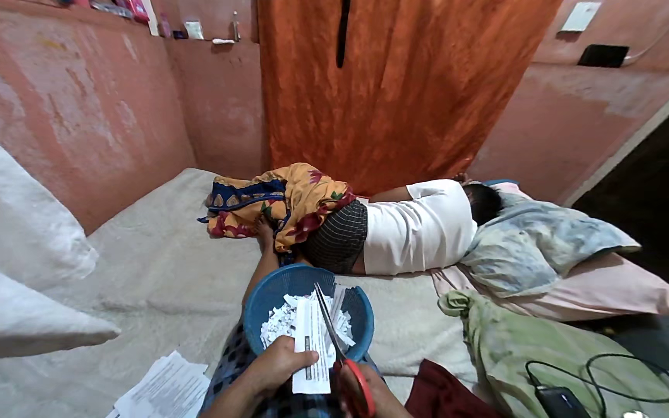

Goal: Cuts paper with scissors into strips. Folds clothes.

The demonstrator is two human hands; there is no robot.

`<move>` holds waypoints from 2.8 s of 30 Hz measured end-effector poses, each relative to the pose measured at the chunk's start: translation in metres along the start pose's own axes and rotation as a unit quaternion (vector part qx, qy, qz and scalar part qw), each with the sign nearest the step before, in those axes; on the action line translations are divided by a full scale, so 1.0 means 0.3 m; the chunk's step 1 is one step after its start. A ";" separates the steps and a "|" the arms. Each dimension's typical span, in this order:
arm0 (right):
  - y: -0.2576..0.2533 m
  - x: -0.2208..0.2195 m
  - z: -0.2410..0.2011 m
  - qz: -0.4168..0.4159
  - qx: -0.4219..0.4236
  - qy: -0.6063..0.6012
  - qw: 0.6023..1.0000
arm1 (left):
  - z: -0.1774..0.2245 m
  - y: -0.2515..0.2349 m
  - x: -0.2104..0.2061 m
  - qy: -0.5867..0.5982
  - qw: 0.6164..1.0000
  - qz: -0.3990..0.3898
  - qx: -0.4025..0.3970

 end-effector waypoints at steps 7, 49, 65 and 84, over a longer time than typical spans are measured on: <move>0.035 0.121 -0.117 0.105 0.003 0.050 0.993 | 0.141 0.014 0.338 -0.289 0.894 0.327 -0.097; 0.040 0.034 -0.071 -0.018 0.096 0.112 0.989 | 0.286 0.098 0.191 -0.070 0.911 0.274 -0.301; 0.031 -0.013 -0.013 -0.068 0.036 0.133 0.988 | 0.268 0.012 0.116 -0.088 0.914 0.248 -0.307; 0.035 -0.012 -0.013 -0.063 0.031 0.118 0.991 | 0.223 -0.011 0.057 -0.156 0.947 0.169 -0.224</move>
Point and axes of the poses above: each hand's wrist, its own y-axis away from the middle knuckle, its own x-axis out of the back of the hand, z = x × y, the point moved 6 cm from there along -y, towards the middle knuckle, and after that the axes turned 10 degrees about y, right-handed, at the moved point
